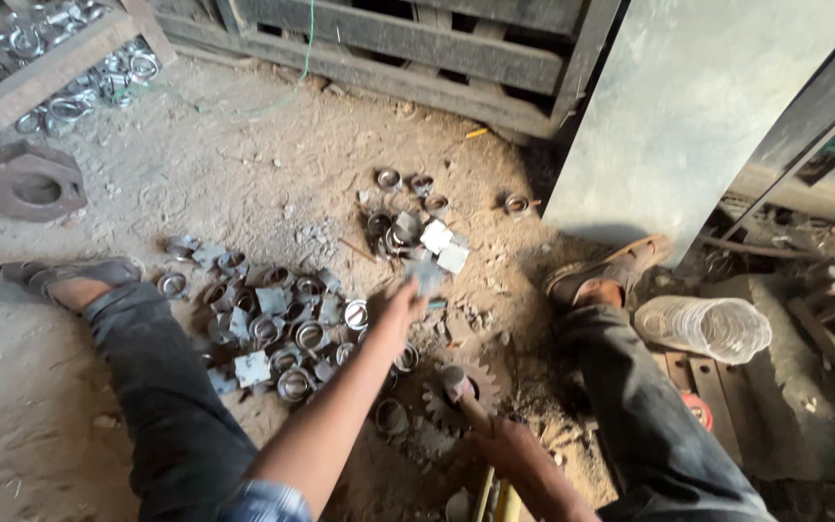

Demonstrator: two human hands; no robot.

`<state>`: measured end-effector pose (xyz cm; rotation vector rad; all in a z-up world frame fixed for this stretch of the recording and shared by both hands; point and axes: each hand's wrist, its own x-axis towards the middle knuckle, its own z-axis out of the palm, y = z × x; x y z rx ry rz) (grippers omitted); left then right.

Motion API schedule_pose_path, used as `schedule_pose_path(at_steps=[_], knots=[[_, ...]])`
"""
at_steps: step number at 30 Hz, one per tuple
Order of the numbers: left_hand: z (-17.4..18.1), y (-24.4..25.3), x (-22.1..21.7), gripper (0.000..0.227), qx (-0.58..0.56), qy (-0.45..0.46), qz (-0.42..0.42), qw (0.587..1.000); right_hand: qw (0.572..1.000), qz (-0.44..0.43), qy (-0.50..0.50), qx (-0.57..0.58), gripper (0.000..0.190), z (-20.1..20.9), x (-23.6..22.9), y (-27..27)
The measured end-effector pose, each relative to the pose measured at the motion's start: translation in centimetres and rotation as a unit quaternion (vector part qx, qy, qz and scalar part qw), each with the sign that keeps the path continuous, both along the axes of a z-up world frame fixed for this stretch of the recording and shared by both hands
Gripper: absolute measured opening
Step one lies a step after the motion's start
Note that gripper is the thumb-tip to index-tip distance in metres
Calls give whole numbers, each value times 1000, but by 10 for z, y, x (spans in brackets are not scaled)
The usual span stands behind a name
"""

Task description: The person sits on the floor and repeatedly hammers small metal pieces using a hammer and a gear-like anvil. They pick up each piece, strike it several times, and place it back into a pile of similar parts.

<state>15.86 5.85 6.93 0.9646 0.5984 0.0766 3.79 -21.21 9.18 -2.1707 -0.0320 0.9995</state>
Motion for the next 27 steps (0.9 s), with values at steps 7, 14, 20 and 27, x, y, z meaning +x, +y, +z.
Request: schedule_pose_path(at_steps=[7, 14, 20, 27], knots=[[33, 16, 72, 32, 170, 24, 33, 985, 998, 53, -9, -25, 38, -15, 10, -6], [-123, 43, -70, 9, 293, 113, -47, 948, 994, 73, -65, -40, 38, -30, 7, -10], [-115, 76, -106, 8, 572, 110, -58, 811, 996, 61, -2, -66, 41, -5, 2, -1], [-42, 93, -74, 42, 746, 149, -250, 599, 996, 43, -8, -83, 43, 23, -1, 7]])
